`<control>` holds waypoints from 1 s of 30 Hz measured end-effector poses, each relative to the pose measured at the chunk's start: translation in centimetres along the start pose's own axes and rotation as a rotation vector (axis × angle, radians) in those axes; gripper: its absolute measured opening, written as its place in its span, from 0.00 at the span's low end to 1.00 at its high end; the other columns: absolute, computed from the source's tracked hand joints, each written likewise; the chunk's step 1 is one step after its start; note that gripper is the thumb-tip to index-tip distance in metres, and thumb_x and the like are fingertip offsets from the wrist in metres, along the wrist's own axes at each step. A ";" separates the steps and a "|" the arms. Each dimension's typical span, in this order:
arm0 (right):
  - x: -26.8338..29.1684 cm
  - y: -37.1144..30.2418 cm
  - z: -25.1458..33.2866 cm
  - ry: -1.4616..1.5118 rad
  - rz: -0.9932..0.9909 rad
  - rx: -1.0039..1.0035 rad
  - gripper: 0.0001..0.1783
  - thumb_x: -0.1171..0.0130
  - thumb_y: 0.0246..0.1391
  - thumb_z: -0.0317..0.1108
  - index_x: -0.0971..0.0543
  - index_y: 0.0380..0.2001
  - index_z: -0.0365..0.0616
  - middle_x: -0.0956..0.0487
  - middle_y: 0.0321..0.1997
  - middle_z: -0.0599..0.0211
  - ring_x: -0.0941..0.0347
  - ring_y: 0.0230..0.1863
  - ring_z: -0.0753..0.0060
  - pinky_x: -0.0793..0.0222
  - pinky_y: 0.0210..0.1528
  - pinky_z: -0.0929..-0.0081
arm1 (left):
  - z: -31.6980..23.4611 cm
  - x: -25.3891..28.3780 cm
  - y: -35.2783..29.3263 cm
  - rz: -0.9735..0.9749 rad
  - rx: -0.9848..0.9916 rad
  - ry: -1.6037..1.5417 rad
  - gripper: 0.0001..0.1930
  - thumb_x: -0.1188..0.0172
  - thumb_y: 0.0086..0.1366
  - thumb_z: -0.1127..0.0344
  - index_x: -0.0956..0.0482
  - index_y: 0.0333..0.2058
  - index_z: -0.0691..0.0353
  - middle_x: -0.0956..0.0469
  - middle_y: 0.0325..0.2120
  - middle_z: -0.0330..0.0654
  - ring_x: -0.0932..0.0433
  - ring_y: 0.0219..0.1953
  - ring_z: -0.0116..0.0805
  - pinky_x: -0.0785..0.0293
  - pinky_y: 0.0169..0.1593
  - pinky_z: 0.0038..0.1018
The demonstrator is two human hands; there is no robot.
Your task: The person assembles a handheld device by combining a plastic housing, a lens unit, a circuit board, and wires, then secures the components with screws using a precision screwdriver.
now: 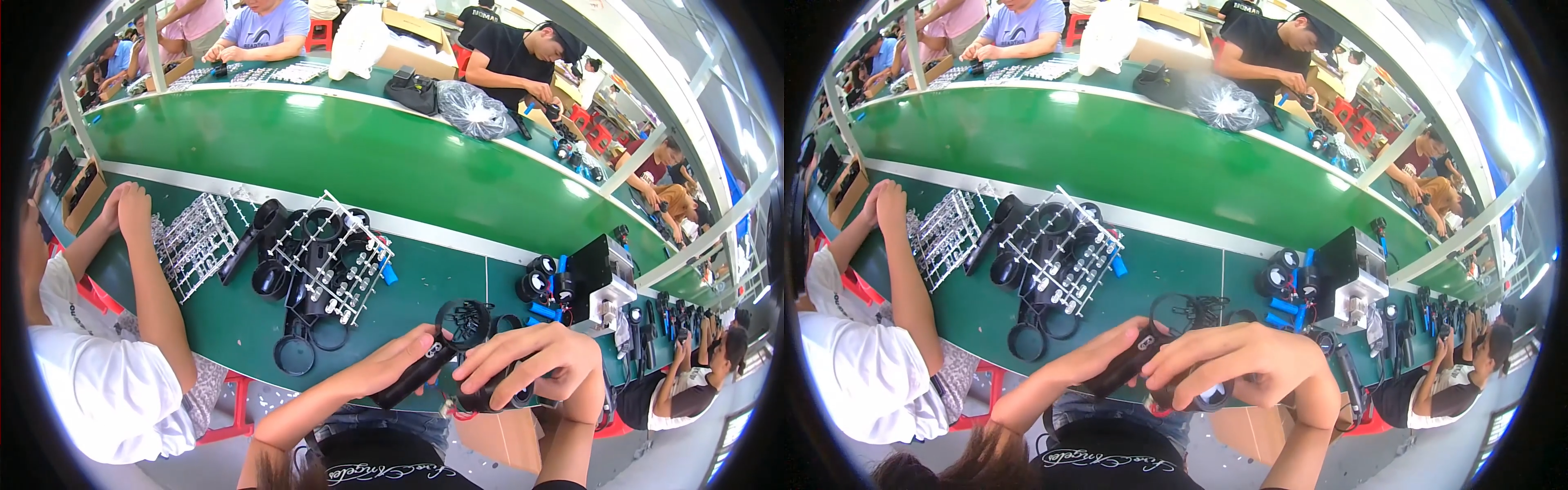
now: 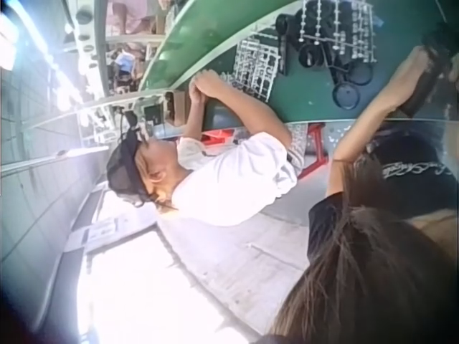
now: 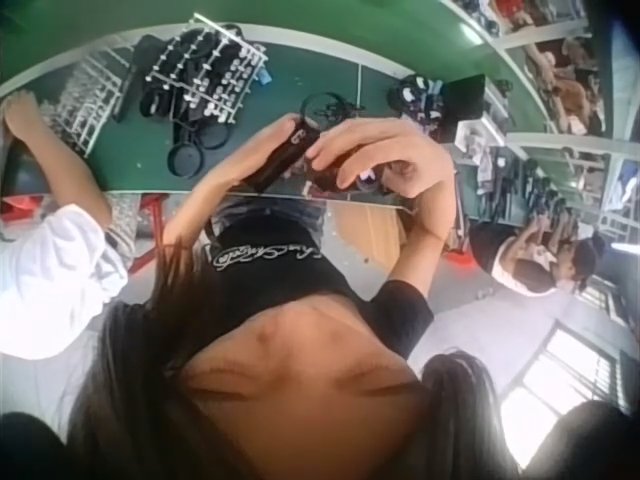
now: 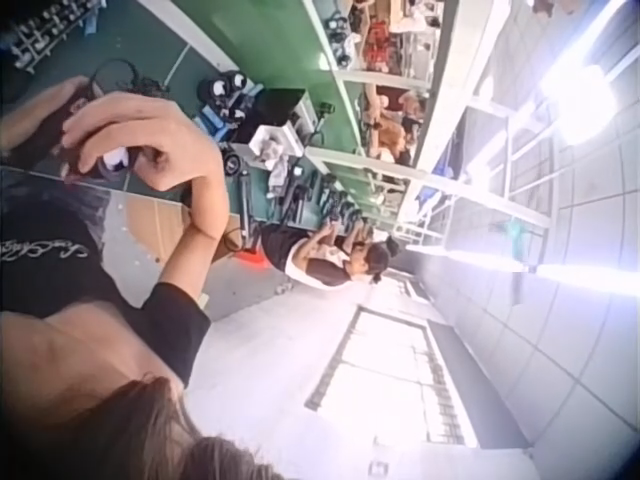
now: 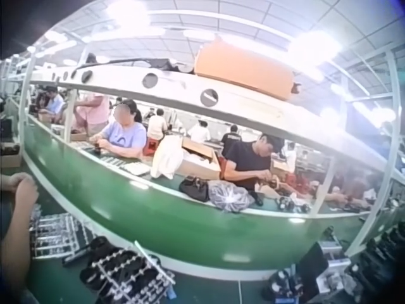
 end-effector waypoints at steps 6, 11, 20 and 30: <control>0.7 -0.4 -1.1 -0.283 -0.139 -0.170 0.29 0.60 0.15 0.11 0.22 0.29 0.36 0.26 0.45 0.53 0.32 0.50 0.48 0.37 0.53 0.57 | -1.4 -1.6 -1.2 0.103 -0.010 -0.048 0.31 0.68 0.64 0.41 0.42 0.51 0.63 0.30 0.32 0.39 0.31 0.29 0.21 0.30 0.29 0.17; 0.9 -0.8 -2.1 -0.351 -0.165 -0.236 0.29 0.59 0.16 0.13 0.22 0.30 0.39 0.26 0.45 0.56 0.31 0.50 0.51 0.36 0.52 0.59 | -1.1 -2.0 -1.5 0.154 0.009 -0.063 0.37 0.65 0.61 0.36 0.47 0.56 0.64 0.30 0.34 0.41 0.30 0.29 0.25 0.30 0.30 0.20; 0.6 -0.4 -1.8 -0.726 -0.108 -0.306 0.31 0.53 0.20 0.15 0.25 0.38 0.45 0.26 0.45 0.67 0.33 0.52 0.61 0.39 0.54 0.58 | -0.3 -1.8 -1.4 0.136 0.080 0.009 0.37 0.65 0.61 0.36 0.47 0.56 0.64 0.30 0.28 0.40 0.29 0.26 0.24 0.32 0.29 0.17; 1.1 -1.5 -3.5 -0.451 -0.292 -0.225 0.28 0.58 0.15 0.17 0.22 0.30 0.38 0.24 0.41 0.57 0.29 0.48 0.53 0.37 0.55 0.58 | -0.3 -1.6 -0.9 0.143 0.079 -0.028 0.27 0.65 0.65 0.43 0.42 0.49 0.62 0.32 0.26 0.36 0.32 0.25 0.21 0.32 0.28 0.16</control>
Point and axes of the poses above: each hand's wrist, its own y-axis towards the middle knuckle, its own x-axis out of the back of the hand, z = x × y, the point moved 7 cm from there along y, towards the middle knuckle
